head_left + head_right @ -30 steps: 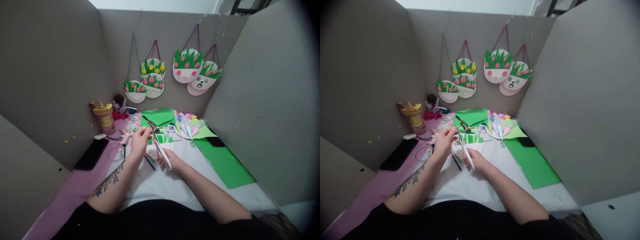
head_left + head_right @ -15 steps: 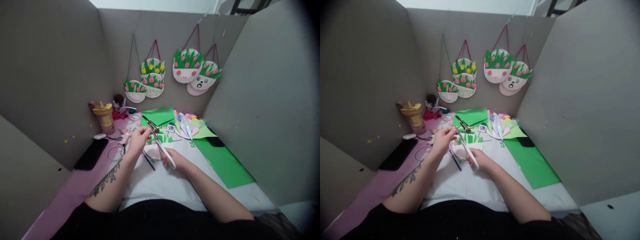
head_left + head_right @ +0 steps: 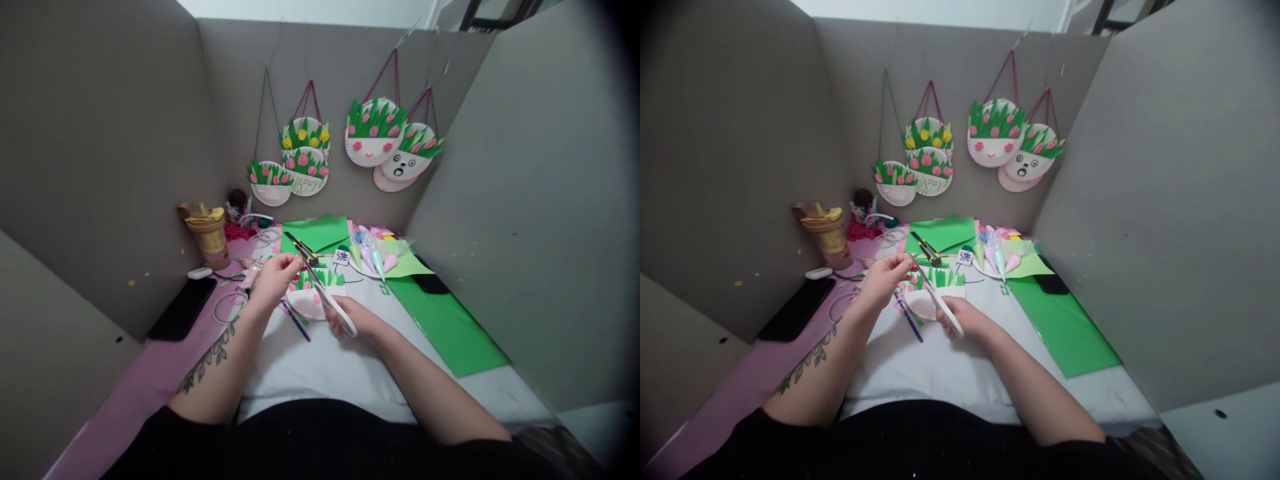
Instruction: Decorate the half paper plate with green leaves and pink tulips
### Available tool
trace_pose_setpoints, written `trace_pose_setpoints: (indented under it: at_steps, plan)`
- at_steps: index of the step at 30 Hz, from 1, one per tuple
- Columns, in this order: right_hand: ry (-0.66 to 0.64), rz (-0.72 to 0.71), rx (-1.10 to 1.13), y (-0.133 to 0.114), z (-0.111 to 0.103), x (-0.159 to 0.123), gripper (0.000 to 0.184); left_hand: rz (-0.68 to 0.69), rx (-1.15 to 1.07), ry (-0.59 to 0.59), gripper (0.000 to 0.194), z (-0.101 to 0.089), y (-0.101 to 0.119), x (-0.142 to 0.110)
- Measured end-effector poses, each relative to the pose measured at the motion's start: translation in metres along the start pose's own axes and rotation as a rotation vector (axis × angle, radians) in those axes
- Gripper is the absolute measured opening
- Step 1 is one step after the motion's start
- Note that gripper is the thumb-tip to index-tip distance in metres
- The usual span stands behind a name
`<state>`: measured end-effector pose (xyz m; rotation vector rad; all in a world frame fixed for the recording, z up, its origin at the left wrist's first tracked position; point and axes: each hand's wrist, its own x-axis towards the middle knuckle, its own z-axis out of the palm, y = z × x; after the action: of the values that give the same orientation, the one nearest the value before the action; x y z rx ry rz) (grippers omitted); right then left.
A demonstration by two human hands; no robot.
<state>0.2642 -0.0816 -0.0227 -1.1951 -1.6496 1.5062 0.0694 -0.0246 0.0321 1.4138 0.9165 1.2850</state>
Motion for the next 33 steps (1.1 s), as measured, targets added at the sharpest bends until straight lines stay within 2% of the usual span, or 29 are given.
trace_pose_setpoints:
  at_steps: [3,8,15,22,33]
  plan:
    - [0.005,0.015,-0.032,-0.007,-0.001,-0.003,0.014,-0.003,0.044,-0.043,0.026,-0.003,0.000,0.001]
    - [0.000,0.020,-0.083,-0.012,-0.004,-0.004,0.012,0.001,0.119,-0.052,0.025,-0.005,-0.001,0.002]
    - [-0.027,0.000,-0.107,-0.011,-0.012,-0.006,0.008,0.017,0.226,-0.062,0.026,-0.006,0.003,0.001]
    - [-0.072,-0.015,-0.200,-0.008,-0.023,-0.006,0.004,-0.019,0.333,-0.135,0.029,-0.009,0.011,-0.001]
    - [-0.159,-0.021,-0.308,-0.006,-0.042,-0.010,0.005,-0.035,0.481,-0.229,0.029,-0.016,0.005,0.001]
